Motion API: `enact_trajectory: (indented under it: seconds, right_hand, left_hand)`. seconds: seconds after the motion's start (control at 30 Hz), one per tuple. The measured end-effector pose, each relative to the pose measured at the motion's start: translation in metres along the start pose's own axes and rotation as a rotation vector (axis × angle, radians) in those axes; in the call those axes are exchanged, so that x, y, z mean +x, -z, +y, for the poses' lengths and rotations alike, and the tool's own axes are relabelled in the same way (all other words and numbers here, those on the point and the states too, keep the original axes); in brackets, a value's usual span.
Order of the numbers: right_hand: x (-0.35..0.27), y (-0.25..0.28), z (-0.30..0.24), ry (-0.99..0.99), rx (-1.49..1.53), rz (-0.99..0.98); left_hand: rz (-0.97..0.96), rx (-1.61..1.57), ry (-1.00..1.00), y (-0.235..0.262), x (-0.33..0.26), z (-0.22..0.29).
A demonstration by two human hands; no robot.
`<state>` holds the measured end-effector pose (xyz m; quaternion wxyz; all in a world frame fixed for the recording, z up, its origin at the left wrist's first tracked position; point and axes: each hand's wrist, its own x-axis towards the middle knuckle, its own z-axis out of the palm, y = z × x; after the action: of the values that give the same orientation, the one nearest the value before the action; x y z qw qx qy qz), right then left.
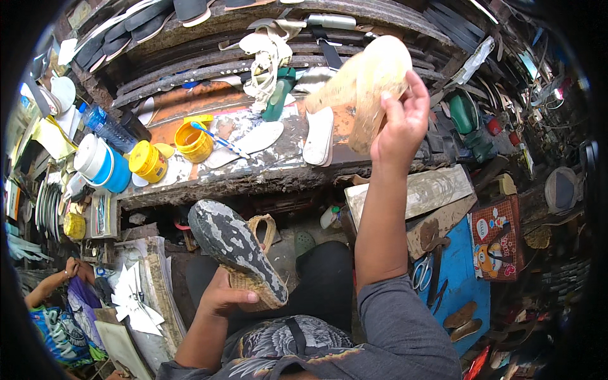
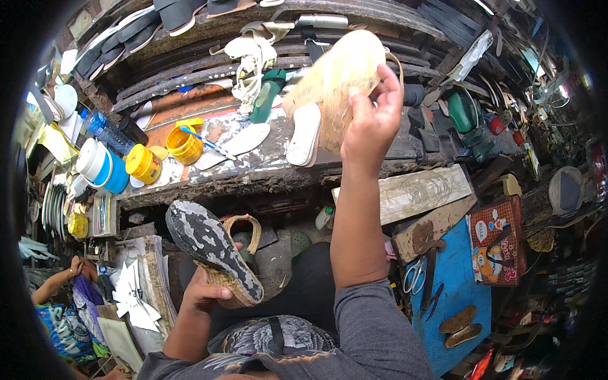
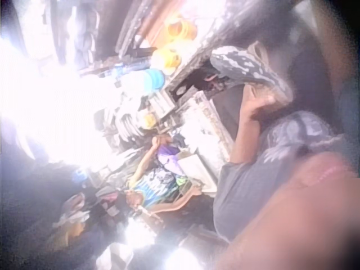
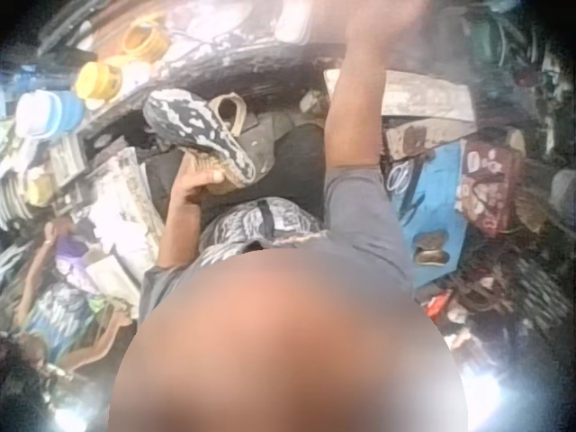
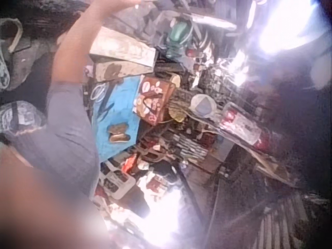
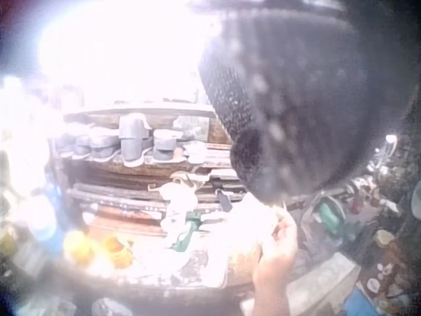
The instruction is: The person cleans a woven sandal using a toothbrush and a yellow paste. They scrub the sole and upper, then place the sandal aside. The person then handles a white container and a water bottle.
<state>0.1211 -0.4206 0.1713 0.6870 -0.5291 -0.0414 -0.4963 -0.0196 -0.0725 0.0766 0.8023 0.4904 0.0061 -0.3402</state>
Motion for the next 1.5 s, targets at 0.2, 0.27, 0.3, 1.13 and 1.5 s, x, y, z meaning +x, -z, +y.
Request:
enact_trajectory:
  seconds: [0.2, 0.27, 0.3, 1.13, 1.5]
  right_hand:
    - [0.108, -0.031, 0.016, -0.015, 0.106, -0.081]
    - [0.158, -0.044, 0.027, -0.08, 0.163, -0.14]
    - [0.178, -0.049, 0.033, -0.092, 0.115, -0.157]
    - [-0.227, 0.095, -0.06, -0.597, -0.292, -0.638]
    - [-0.238, 0.086, -0.123, -0.396, -0.349, -0.664]
  left_hand:
    - [-0.018, 0.018, 0.029, 0.004, 0.004, 0.0]
    - [-0.01, 0.015, 0.022, 0.007, 0.006, 0.002]
    - [0.001, 0.01, 0.018, 0.008, 0.007, 0.003]
    - [0.177, -0.106, -0.173, -0.029, 0.032, 0.011]
    - [-0.021, -0.311, -0.259, -0.069, 0.02, 0.019]
